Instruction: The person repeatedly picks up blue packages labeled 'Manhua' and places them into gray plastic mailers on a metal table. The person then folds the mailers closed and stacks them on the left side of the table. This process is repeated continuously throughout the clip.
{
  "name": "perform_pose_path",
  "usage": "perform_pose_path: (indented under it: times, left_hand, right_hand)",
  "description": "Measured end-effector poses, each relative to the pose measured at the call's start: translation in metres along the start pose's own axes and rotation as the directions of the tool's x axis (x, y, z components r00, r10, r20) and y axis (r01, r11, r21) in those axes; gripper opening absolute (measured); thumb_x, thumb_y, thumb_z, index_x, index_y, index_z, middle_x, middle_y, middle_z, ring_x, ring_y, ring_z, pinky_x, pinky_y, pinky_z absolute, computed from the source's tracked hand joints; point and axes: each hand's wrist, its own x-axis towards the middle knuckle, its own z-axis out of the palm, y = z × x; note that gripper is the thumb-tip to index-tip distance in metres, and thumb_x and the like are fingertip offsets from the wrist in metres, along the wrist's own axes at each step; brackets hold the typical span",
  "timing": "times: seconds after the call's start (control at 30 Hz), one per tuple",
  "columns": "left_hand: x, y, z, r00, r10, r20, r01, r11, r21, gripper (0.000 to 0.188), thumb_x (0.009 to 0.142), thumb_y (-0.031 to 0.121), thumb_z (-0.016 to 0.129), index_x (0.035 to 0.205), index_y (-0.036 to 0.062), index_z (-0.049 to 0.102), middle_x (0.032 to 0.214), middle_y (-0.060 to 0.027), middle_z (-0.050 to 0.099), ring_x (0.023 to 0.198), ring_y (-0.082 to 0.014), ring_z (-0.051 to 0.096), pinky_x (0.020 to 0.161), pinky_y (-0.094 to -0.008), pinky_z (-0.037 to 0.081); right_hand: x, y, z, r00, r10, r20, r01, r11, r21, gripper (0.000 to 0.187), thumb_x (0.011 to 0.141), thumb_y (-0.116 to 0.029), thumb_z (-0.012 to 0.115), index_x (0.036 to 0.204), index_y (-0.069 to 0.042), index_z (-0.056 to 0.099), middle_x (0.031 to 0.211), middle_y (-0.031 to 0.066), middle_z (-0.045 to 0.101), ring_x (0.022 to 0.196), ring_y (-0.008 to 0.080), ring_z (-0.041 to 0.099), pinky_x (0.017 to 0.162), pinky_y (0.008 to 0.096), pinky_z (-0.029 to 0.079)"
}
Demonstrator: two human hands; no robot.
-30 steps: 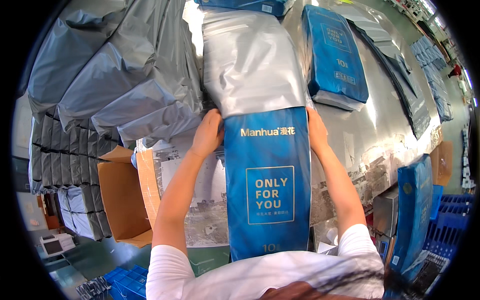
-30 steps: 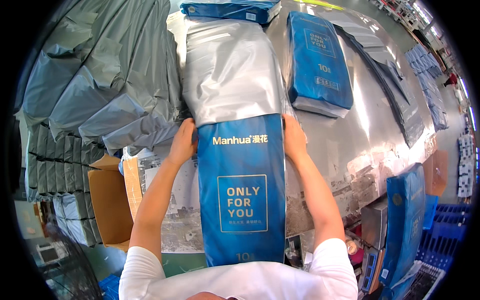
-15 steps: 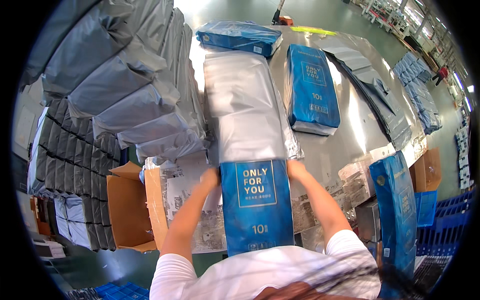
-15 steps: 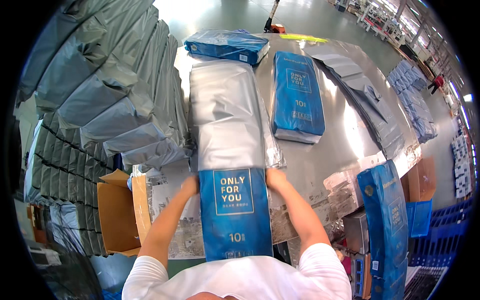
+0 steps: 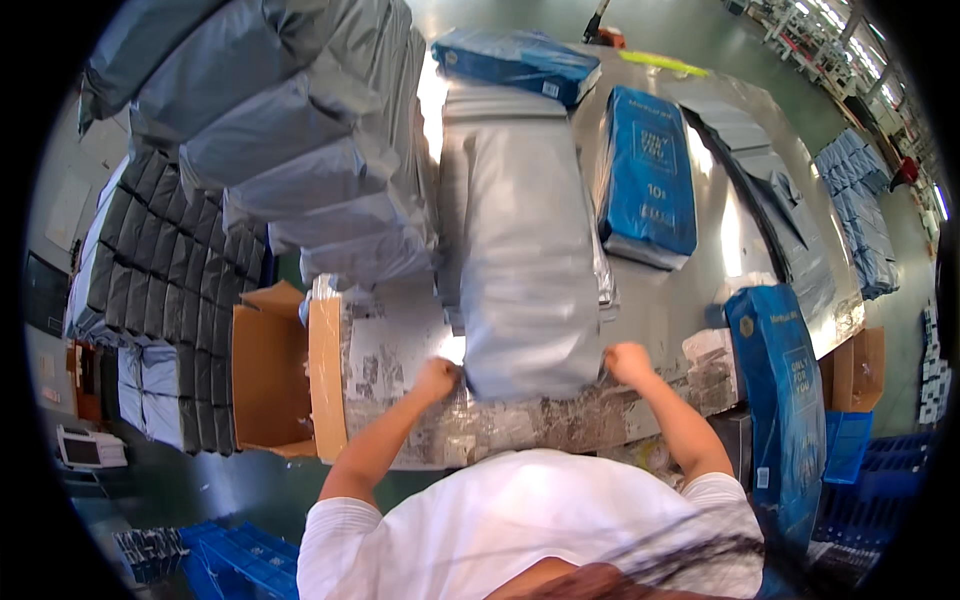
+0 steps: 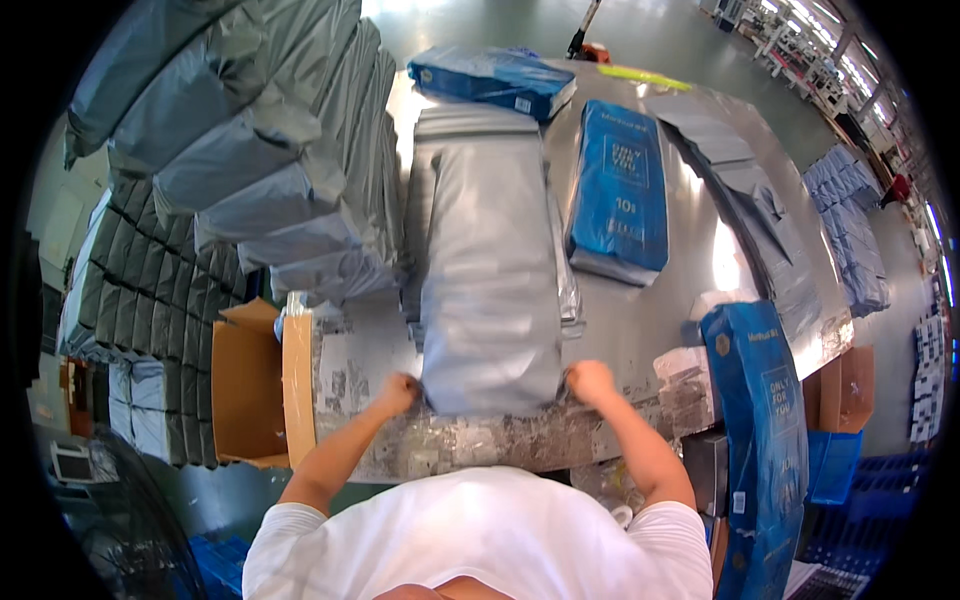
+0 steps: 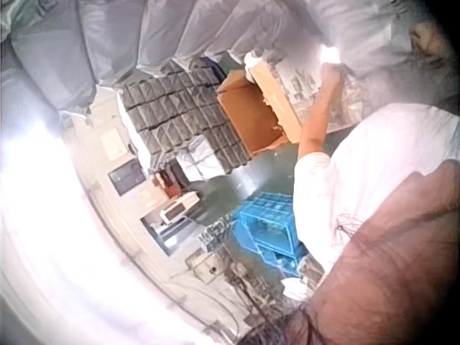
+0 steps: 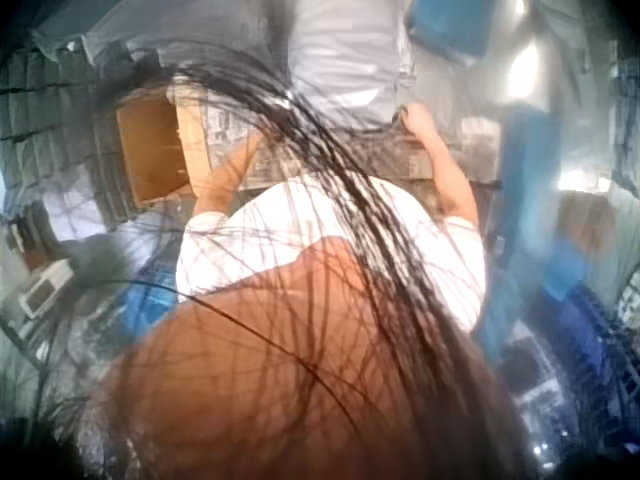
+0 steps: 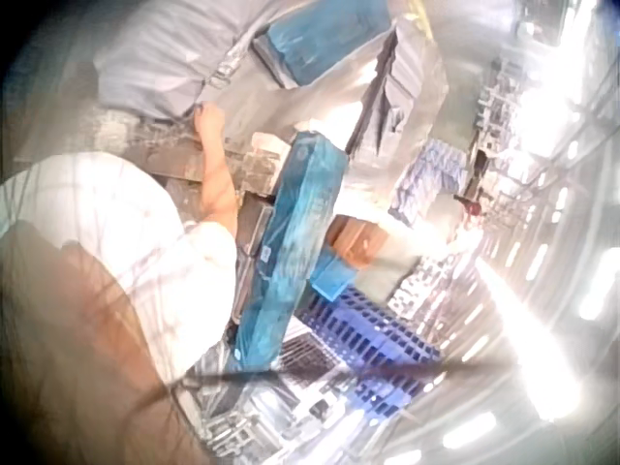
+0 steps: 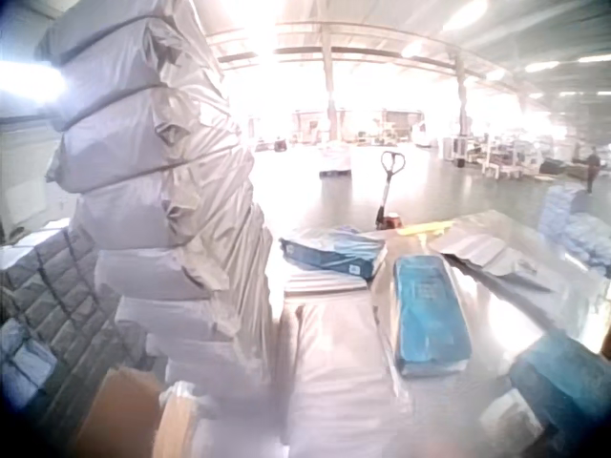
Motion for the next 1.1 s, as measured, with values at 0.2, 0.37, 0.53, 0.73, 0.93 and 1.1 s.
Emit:
perform_pose_path:
  times: [0.2,0.37,0.53,0.73,0.93,1.1]
  left_hand:
    - [-0.055,-0.003,0.023,0.972,-0.213,0.095,0.232,0.919,-0.320,0.036,0.076,0.027,0.065,0.054,-0.0001,0.056,0.046,-0.0060,0.053,0.042,-0.0115,0.049,0.043,-0.0279,0.038]
    - [-0.073,-0.009,0.015,0.969,-0.176,0.172,0.247,0.702,-0.668,0.016,0.081,0.012,0.060,0.069,0.0008,0.059,0.063,-0.0040,0.059,0.053,-0.0079,0.053,0.047,-0.0199,0.040]
    - [-0.071,0.004,0.024,0.987,-0.017,0.160,0.132,0.656,-0.743,0.012,0.085,0.005,0.050,0.079,-0.0009,0.059,0.076,-0.0085,0.063,0.065,-0.0128,0.061,0.058,-0.0215,0.049]
    - [-0.076,-0.016,0.016,0.971,-0.050,0.234,0.209,0.652,-0.729,0.014,0.085,0.008,0.052,0.083,-0.0020,0.061,0.078,-0.0084,0.064,0.066,-0.0131,0.062,0.059,-0.0215,0.050]
    - [-0.066,-0.030,-0.013,0.967,-0.009,0.256,0.121,0.898,-0.422,0.012,0.076,0.007,0.061,0.085,-0.0004,0.062,0.078,-0.0080,0.064,0.066,-0.0162,0.062,0.060,-0.0280,0.050]
    - [-0.048,0.034,-0.070,0.565,0.808,0.166,-0.658,0.321,0.681,0.035,0.073,0.003,0.053,0.107,0.0108,0.054,0.129,-0.0135,0.037,0.123,-0.0221,0.034,0.098,-0.0410,0.032]
  right_hand:
    - [-0.078,0.026,0.051,0.745,0.102,0.659,-0.346,0.904,0.252,0.031,0.077,-0.030,0.058,0.058,-0.005,0.060,0.052,0.0078,0.057,0.046,0.0183,0.054,0.052,0.0323,0.044]
    - [-0.060,-0.104,0.040,0.989,-0.114,0.094,0.063,0.902,0.428,0.024,0.069,-0.028,0.067,0.069,-0.006,0.057,0.062,0.0104,0.056,0.061,0.0251,0.057,0.056,0.0334,0.045]
    - [0.004,-0.217,0.099,0.856,-0.172,-0.488,0.467,0.662,0.586,0.021,0.075,-0.018,0.066,0.088,-0.003,0.059,0.075,0.0061,0.058,0.060,0.0155,0.053,0.055,0.0284,0.043]
    - [-0.078,-0.141,0.059,0.926,0.292,-0.239,0.103,0.414,0.905,0.013,0.090,-0.013,0.046,0.082,-0.003,0.052,0.068,0.0012,0.051,0.061,0.0069,0.049,0.053,0.0209,0.040]
    - [-0.277,0.020,0.134,0.288,0.294,0.911,0.070,0.943,-0.326,0.027,0.079,-0.014,0.048,0.106,-0.010,0.053,0.100,0.0132,0.056,0.089,0.0303,0.056,0.073,0.0419,0.044]
    - [-0.108,-0.050,-0.042,0.855,-0.417,-0.308,0.226,0.835,-0.502,0.047,0.071,-0.008,0.050,0.117,-0.015,0.049,0.111,0.0140,0.052,0.101,0.0287,0.052,0.088,0.0405,0.041]
